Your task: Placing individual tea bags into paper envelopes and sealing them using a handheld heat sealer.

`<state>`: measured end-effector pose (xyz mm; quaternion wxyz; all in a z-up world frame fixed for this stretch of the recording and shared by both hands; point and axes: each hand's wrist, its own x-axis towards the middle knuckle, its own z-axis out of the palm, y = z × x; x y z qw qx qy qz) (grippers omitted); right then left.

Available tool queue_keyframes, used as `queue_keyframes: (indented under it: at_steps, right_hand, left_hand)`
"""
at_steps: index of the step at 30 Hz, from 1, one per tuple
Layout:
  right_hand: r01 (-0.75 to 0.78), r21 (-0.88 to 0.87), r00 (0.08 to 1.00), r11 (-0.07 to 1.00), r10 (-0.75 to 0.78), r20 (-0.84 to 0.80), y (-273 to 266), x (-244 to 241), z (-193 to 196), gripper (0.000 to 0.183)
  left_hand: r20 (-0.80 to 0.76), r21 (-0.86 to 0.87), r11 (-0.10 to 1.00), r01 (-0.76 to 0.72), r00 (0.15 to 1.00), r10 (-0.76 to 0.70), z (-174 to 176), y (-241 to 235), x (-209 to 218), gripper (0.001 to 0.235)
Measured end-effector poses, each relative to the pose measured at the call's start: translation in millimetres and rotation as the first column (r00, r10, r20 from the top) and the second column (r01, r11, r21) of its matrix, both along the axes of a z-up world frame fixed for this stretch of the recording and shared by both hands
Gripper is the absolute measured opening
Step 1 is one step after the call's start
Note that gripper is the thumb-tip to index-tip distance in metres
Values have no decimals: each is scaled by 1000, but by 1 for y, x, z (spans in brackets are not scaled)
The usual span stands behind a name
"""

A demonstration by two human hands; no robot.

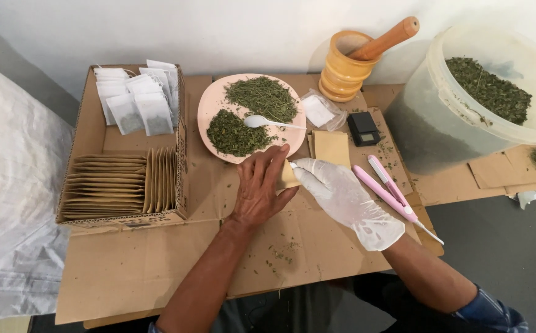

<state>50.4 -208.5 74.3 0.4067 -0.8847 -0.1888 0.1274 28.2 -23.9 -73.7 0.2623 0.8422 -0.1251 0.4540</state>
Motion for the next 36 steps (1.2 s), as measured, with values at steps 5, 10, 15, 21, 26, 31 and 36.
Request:
queue_keyframes:
  at_steps: [5, 10, 15, 21, 26, 31, 36]
  right_hand:
    - [-50, -11, 999, 999, 51, 20, 3, -1, -7, 34]
    - [-83, -127, 991, 988, 69, -113, 8, -1, -10, 45]
    - [-67, -256, 982, 964, 18, -188, 19, 8, -30, 64]
    - [12, -35, 978, 999, -19, -206, 29, -11, 2, 58]
    - [59, 25, 972, 998, -52, -227, 25, -1, -14, 49]
    - [192, 74, 970, 979, -177, -168, 27, -6, 30, 47]
    - [189, 158, 956, 969, -145, -254, 18, -11, 58, 41]
  left_hand:
    - [3, 3, 1000, -13, 1000, 13, -7, 3, 3, 104]
    - [11, -6, 1000, -25, 1000, 25, -3, 4, 1, 101]
    - [71, 10, 1000, -6, 997, 5, -16, 7, 8, 81]
    - [84, 59, 998, -26, 996, 21, 5, 7, 1, 76]
    - [115, -23, 999, 48, 992, -45, 16, 13, 5, 96]
    - [143, -374, 918, 132, 986, -84, 34, 41, -1, 115]
    - [-111, -876, 455, 159, 852, -512, -4, 59, 5, 55]
